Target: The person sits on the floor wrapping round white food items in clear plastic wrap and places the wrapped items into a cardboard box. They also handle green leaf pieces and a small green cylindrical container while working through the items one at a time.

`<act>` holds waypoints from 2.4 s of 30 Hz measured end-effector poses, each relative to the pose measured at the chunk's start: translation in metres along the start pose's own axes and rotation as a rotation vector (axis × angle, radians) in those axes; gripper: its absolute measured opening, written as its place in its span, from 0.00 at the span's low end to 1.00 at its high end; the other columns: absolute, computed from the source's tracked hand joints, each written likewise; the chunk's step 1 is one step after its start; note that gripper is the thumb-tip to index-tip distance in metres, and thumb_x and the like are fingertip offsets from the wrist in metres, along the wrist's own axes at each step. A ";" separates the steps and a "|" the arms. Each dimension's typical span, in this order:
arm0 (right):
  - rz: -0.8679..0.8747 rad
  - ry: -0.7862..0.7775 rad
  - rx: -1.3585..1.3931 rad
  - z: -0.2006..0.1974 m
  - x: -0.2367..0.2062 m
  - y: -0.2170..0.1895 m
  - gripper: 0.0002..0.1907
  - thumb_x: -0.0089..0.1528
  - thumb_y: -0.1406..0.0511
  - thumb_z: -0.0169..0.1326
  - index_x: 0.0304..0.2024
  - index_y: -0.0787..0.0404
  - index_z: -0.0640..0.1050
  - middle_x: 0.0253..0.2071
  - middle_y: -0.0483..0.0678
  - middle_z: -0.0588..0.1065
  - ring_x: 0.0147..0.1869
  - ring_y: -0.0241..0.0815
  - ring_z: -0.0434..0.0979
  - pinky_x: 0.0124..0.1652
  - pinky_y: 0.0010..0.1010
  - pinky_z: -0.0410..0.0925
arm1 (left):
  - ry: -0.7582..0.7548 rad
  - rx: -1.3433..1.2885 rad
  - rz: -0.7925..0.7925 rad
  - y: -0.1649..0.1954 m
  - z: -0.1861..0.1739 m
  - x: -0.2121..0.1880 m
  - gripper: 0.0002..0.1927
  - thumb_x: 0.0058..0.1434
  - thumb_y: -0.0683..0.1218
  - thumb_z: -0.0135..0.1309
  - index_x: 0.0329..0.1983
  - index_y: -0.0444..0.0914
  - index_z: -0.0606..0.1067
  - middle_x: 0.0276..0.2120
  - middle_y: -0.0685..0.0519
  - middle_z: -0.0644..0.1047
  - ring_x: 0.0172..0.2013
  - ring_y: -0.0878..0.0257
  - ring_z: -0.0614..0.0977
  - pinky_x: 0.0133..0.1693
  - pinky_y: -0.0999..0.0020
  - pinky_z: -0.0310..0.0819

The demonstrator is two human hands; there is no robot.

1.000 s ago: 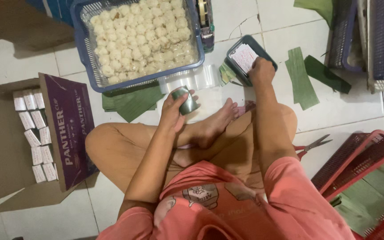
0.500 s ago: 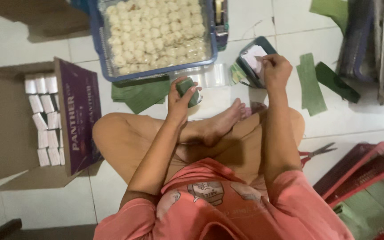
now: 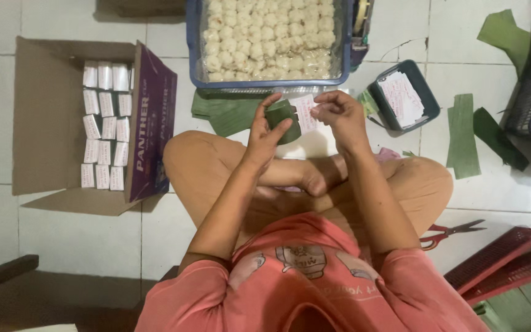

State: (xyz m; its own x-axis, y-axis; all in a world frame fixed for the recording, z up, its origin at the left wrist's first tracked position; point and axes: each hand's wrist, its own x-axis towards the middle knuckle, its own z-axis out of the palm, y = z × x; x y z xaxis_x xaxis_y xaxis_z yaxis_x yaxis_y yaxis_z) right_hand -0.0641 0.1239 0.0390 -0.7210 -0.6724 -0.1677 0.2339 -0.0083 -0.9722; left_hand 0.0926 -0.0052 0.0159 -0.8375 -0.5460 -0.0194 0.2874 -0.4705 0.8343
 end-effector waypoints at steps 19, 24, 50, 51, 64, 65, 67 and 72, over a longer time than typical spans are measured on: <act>-0.601 -0.074 -0.736 0.077 -0.060 -0.028 0.33 0.56 0.70 0.64 0.63 0.67 0.68 0.55 0.60 0.74 0.56 0.59 0.75 0.52 0.42 0.70 | 0.191 -0.264 0.107 -0.006 0.004 -0.001 0.28 0.66 0.32 0.54 0.68 0.35 0.62 0.53 0.46 0.76 0.53 0.60 0.78 0.54 0.69 0.76; -0.535 -0.105 -0.788 0.062 -0.052 -0.022 0.26 0.65 0.71 0.58 0.66 0.60 0.72 0.58 0.55 0.75 0.56 0.55 0.76 0.55 0.43 0.71 | 0.049 -0.192 0.119 -0.013 -0.014 0.009 0.28 0.65 0.33 0.56 0.67 0.35 0.65 0.52 0.48 0.76 0.53 0.61 0.78 0.56 0.69 0.76; 0.171 0.400 0.080 -0.093 0.167 0.052 0.05 0.58 0.67 0.62 0.38 0.59 0.81 0.36 0.48 0.79 0.36 0.39 0.80 0.32 0.34 0.72 | 0.223 0.114 0.144 -0.062 -0.010 0.055 0.08 0.66 0.33 0.59 0.47 0.34 0.79 0.57 0.46 0.79 0.56 0.61 0.80 0.55 0.65 0.79; 0.157 0.444 0.177 -0.094 0.163 0.062 0.06 0.56 0.69 0.62 0.37 0.58 0.81 0.35 0.46 0.80 0.37 0.38 0.82 0.31 0.33 0.72 | 0.192 0.158 0.221 -0.061 -0.009 0.055 0.09 0.66 0.31 0.60 0.47 0.32 0.79 0.58 0.45 0.79 0.59 0.60 0.79 0.60 0.67 0.76; -0.312 0.442 -0.559 -0.068 0.112 0.064 0.05 0.60 0.70 0.63 0.34 0.68 0.83 0.36 0.53 0.78 0.39 0.45 0.77 0.42 0.32 0.69 | 0.165 0.835 0.459 0.002 0.014 0.034 0.09 0.61 0.32 0.61 0.42 0.36 0.81 0.54 0.47 0.81 0.60 0.56 0.81 0.59 0.64 0.76; -0.274 0.348 -0.378 -0.060 0.101 0.049 0.04 0.61 0.70 0.61 0.34 0.67 0.82 0.37 0.52 0.80 0.41 0.41 0.78 0.44 0.30 0.70 | 0.160 0.882 0.485 0.006 0.014 0.035 0.09 0.61 0.32 0.61 0.43 0.35 0.81 0.54 0.47 0.81 0.61 0.54 0.80 0.59 0.62 0.76; -0.216 0.164 -0.170 -0.039 0.077 0.024 0.05 0.62 0.69 0.60 0.35 0.67 0.82 0.38 0.50 0.80 0.42 0.37 0.78 0.46 0.28 0.70 | 0.138 0.957 0.534 0.010 0.014 0.034 0.09 0.60 0.32 0.61 0.43 0.35 0.81 0.54 0.47 0.80 0.61 0.53 0.80 0.59 0.61 0.76; -0.148 -0.030 -0.519 0.022 0.038 -0.001 0.10 0.61 0.63 0.66 0.31 0.65 0.83 0.30 0.49 0.73 0.33 0.38 0.71 0.34 0.33 0.64 | 0.225 0.756 0.336 0.007 0.009 0.027 0.09 0.62 0.34 0.59 0.43 0.38 0.82 0.55 0.50 0.80 0.55 0.60 0.83 0.46 0.68 0.82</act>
State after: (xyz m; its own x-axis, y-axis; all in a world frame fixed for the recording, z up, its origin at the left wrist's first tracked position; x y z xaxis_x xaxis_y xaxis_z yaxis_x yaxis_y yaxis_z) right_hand -0.0769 0.0818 0.0369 -0.7007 -0.7130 -0.0259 -0.2274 0.2576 -0.9391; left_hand 0.0681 -0.0169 0.0266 -0.6283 -0.7357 0.2529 0.0504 0.2859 0.9569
